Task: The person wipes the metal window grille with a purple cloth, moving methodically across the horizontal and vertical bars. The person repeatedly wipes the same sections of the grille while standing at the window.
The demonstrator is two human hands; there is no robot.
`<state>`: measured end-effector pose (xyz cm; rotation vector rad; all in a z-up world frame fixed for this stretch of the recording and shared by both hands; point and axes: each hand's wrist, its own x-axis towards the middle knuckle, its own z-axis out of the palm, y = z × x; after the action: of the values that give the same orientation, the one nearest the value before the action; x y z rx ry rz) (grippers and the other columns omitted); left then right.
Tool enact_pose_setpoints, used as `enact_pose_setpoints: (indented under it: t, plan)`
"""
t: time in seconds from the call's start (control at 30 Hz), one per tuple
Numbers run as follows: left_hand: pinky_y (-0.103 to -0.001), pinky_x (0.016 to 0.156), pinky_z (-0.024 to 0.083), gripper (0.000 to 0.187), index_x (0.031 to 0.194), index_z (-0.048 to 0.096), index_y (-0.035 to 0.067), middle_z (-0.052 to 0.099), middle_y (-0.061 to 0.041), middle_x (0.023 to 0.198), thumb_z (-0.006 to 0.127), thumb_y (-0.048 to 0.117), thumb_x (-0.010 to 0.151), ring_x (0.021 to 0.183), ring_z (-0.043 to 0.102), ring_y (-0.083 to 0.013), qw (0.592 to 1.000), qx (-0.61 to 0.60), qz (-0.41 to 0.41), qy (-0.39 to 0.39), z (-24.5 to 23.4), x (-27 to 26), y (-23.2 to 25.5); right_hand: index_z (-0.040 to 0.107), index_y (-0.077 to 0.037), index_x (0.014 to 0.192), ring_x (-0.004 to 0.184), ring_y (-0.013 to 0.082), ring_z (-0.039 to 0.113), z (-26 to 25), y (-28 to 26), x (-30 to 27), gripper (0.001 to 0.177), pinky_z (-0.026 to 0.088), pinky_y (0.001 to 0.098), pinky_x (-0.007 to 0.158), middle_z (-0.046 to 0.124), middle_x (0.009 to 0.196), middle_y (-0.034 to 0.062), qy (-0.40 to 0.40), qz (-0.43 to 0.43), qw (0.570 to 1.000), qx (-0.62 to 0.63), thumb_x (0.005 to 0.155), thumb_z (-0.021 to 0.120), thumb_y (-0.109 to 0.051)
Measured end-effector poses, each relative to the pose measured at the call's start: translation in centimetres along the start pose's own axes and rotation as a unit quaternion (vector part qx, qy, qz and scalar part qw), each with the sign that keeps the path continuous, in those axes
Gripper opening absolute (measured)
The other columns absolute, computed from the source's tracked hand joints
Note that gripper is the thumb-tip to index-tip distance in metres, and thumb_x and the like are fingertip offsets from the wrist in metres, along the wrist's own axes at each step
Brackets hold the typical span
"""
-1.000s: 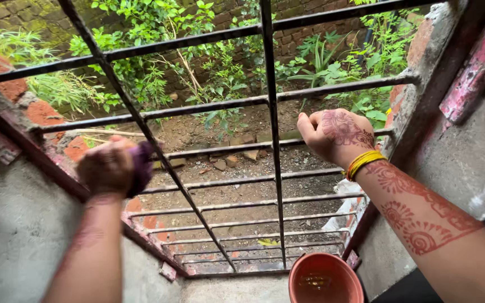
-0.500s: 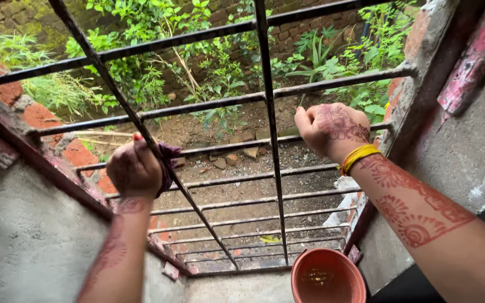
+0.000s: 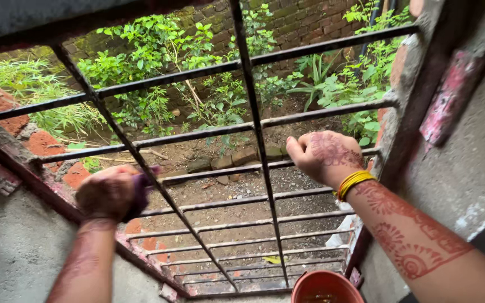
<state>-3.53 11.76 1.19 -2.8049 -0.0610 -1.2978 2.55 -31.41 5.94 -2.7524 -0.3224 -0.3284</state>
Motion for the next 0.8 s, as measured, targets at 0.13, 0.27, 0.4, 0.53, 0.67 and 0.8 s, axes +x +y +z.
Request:
enact_pose_setpoints:
  t: [0.13,0.27,0.4,0.53,0.67,0.8]
  plan:
    - [-0.049,0.070,0.056,0.043,0.085,0.078,0.020,0.071,-0.015,0.077,0.042,0.035,0.104,0.070,0.069,-0.0365,0.997,0.025,-0.072,-0.010,-0.5,-0.3,-3.4,0.079,-0.021,0.088,0.094,0.0300,0.072,-0.5,0.2,0.3,0.052,0.055,0.0451,0.085,0.076,0.093,0.0088,-0.006,0.016,1.000,-0.018,0.095,0.041,-0.055]
    - [-0.051,0.080,0.055,0.050,0.088,0.076,0.012,0.074,-0.016,0.088,0.040,0.034,0.113,0.078,0.070,-0.0386,0.988,0.040,-0.145,0.036,2.0,-0.9,-3.8,0.080,-0.022,0.088,0.094,0.0304,0.073,-0.4,0.1,-0.3,0.052,0.056,0.0444,0.085,0.077,0.093,0.0084,-0.006,0.028,0.999,-0.019,0.095,0.042,-0.056]
    - [-0.055,0.084,0.052,0.053,0.095,0.078,0.005,0.074,-0.023,0.090,0.040,0.037,0.113,0.090,0.068,-0.0434,0.971,0.034,-0.210,0.113,3.5,-2.1,-3.1,0.079,-0.023,0.089,0.094,0.0308,0.072,-0.7,-0.2,-0.9,0.051,0.056,0.0452,0.083,0.077,0.093,0.0080,-0.001,0.017,1.000,-0.009,0.095,0.042,-0.057]
    - [-0.049,0.091,0.055,0.061,0.106,0.072,-0.003,0.075,-0.020,0.104,0.040,0.048,0.109,0.101,0.071,-0.0360,0.828,-0.217,-0.439,0.274,3.1,-0.5,-1.1,0.080,-0.023,0.090,0.095,0.0310,0.072,-0.7,-0.4,-1.3,0.051,0.056,0.0448,0.084,0.077,0.094,0.0078,0.012,0.010,1.000,-0.012,0.095,0.041,-0.056]
    - [-0.040,0.095,0.059,0.058,0.132,0.053,-0.001,0.065,-0.012,0.130,0.043,0.048,0.104,0.116,0.068,-0.0260,0.547,-0.567,-0.516,0.337,0.0,-0.1,3.1,0.075,-0.020,0.091,0.091,0.0323,0.071,0.2,-0.3,-1.7,0.041,0.056,0.0460,0.079,0.075,0.091,0.0121,0.056,-0.008,0.998,0.024,0.097,0.047,-0.049]
    - [-0.043,0.085,0.064,0.058,0.132,0.056,0.006,0.064,-0.013,0.122,0.030,0.048,0.101,0.102,0.072,-0.0280,0.415,-0.744,-0.482,0.206,-6.3,-0.7,7.5,0.066,-0.012,0.070,0.076,0.0270,0.069,1.7,-0.3,-4.0,0.025,0.049,0.0472,0.084,0.070,0.069,0.0088,0.275,-0.166,0.946,0.050,0.089,0.062,-0.027]
